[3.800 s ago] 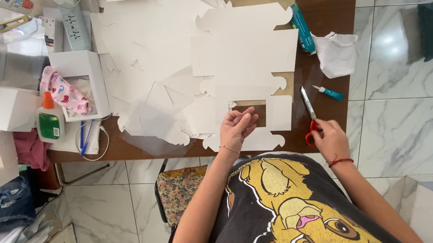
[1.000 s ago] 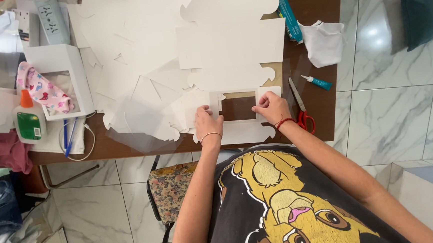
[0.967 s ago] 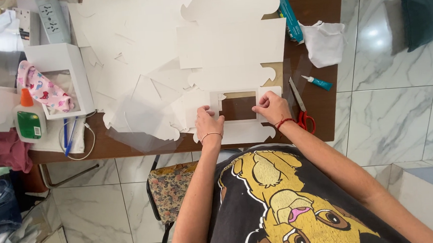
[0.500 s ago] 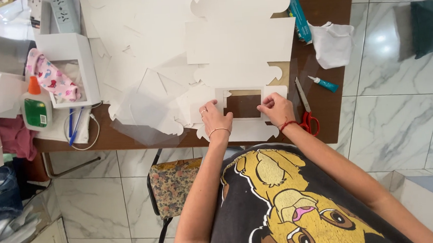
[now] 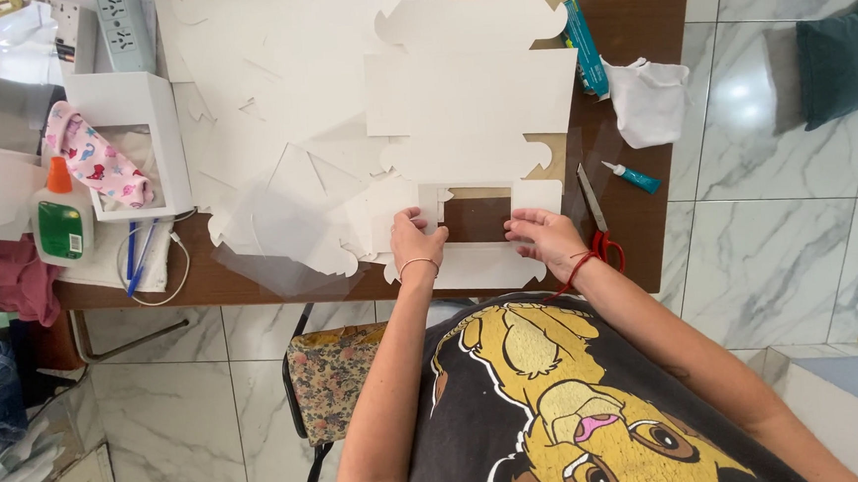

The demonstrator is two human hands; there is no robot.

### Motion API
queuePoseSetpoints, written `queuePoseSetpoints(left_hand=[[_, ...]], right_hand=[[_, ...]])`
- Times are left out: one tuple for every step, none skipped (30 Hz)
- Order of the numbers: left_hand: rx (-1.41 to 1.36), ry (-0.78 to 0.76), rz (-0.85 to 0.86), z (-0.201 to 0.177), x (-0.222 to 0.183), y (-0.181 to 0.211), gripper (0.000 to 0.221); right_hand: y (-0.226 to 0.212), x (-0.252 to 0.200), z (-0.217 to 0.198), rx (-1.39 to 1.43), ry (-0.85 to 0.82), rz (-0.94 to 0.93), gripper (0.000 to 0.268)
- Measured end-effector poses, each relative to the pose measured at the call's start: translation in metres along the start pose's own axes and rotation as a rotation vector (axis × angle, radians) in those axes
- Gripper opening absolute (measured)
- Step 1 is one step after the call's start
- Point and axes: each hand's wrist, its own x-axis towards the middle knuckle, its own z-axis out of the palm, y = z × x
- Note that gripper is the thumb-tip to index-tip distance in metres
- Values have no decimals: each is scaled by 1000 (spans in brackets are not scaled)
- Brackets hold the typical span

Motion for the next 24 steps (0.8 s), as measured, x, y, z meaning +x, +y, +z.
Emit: queuePoseSetpoints(left_hand=[[-1,-2,1,-2,-3,1,52],[47,23,17,-4,-7,2,50],[93,48,32,-5,-10,3,48],[90,46,33,-7,-17,13,48],[99,113,72,-10,-25,20,55],[109,180,109,-14,-34,27,63],[110,179,109,-18,-42,35,63],[162,164,126,-22,-49,43,78],[208,152,146,-25,-55,55,94],[204,154,148,-21,-50,52,94],[214,150,153,-17,-48,48,95],[223,147,157,-13,-45,44,97],[221,150,153,-13,-44,43,97],[185,146,154,-13,-43,42,95],[151,140,152,-14,-43,40,94],[152,141,145,-13,-41,33,94],[147,138,143,-10,-36,28,92],[143,134,141,-7,-32,24,90],[142,133,136,-9,-31,25,90],[208,172,142,-12,-30,27,88],[276,211,150,-15,-29,28,87],[276,210,146,-16,-31,26,87],[267,216,157,-17,-30,27,87],[259,223,169,-18,-30,28,87]], right_hand=[[-2,0,-4,0,3,-1,38],[-5,0,-9,-42,26,-42,35],[-8,1,-14,-86,49,-83,32],[-6,17,-35,-88,52,-85,32],[-2,32,-54,-394,323,-376,26],[3,47,-73,-701,588,-672,21],[7,58,-95,-701,588,-669,21],[11,69,-116,-801,665,-743,31],[12,82,-138,-902,744,-823,43],[12,86,-148,-902,746,-827,43],[14,88,-158,-977,710,-699,37],[16,90,-168,-1047,672,-569,32],[15,89,-169,-1050,668,-573,32],[15,88,-171,-1068,663,-586,28],[17,85,-172,-1086,656,-596,25],[17,79,-165,-1089,649,-596,25],[15,74,-160,-1038,656,-604,19],[13,69,-154,-987,663,-612,14],[8,61,-144,-991,659,-611,14],[4,52,-134,-965,643,-612,25],[0,44,-123,-937,628,-613,37],[5,46,-122,-940,625,-611,37],[7,51,-122,-868,652,-585,39],[9,56,-122,-796,677,-558,41]])
